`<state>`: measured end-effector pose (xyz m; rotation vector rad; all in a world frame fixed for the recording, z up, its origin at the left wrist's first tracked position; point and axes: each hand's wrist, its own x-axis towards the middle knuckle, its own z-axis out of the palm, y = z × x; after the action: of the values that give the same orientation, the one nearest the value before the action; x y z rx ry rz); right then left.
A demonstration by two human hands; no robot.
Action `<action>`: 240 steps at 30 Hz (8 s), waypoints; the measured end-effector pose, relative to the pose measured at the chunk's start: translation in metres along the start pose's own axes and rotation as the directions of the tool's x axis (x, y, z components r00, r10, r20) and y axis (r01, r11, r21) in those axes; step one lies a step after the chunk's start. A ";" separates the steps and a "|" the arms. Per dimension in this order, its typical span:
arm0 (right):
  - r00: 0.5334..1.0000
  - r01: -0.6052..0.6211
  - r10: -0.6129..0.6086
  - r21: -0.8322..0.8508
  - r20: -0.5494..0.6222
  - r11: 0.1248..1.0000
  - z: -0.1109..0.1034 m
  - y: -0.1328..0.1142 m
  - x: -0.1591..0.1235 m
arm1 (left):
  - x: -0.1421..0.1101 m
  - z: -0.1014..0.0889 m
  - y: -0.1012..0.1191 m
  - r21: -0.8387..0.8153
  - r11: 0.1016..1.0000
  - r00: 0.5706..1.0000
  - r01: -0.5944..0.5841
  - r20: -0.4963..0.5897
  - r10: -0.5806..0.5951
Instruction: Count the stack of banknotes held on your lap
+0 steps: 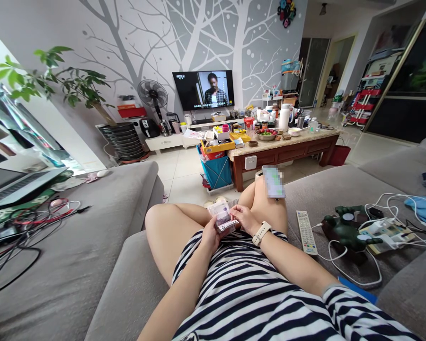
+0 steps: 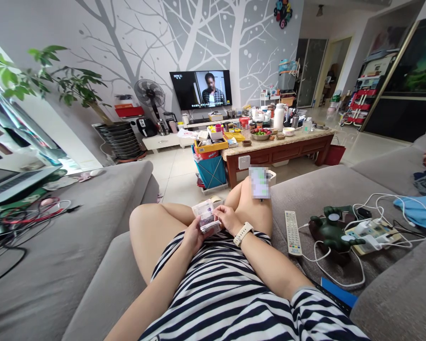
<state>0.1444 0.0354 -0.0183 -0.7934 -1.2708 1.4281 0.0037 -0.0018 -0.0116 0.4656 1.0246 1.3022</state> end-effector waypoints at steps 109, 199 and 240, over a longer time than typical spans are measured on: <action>1.000 -0.008 0.008 0.020 0.004 1.000 0.000 -0.004 -0.002 | 0.010 -0.009 -0.005 0.040 0.999 1.000 -0.027 0.002 0.026; 0.996 -0.075 0.078 0.066 -0.040 0.995 0.000 0.001 0.003 | 0.011 -0.009 -0.006 0.049 0.998 0.999 -0.034 -0.014 0.035; 0.994 -0.041 0.042 0.016 -0.102 0.999 -0.002 0.005 0.007 | 0.007 -0.008 -0.005 0.068 0.997 0.999 -0.043 0.000 0.043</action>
<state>0.1427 0.0430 -0.0227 -0.8774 -1.1715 1.4093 0.0000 0.0012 -0.0220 0.5406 1.0677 1.3091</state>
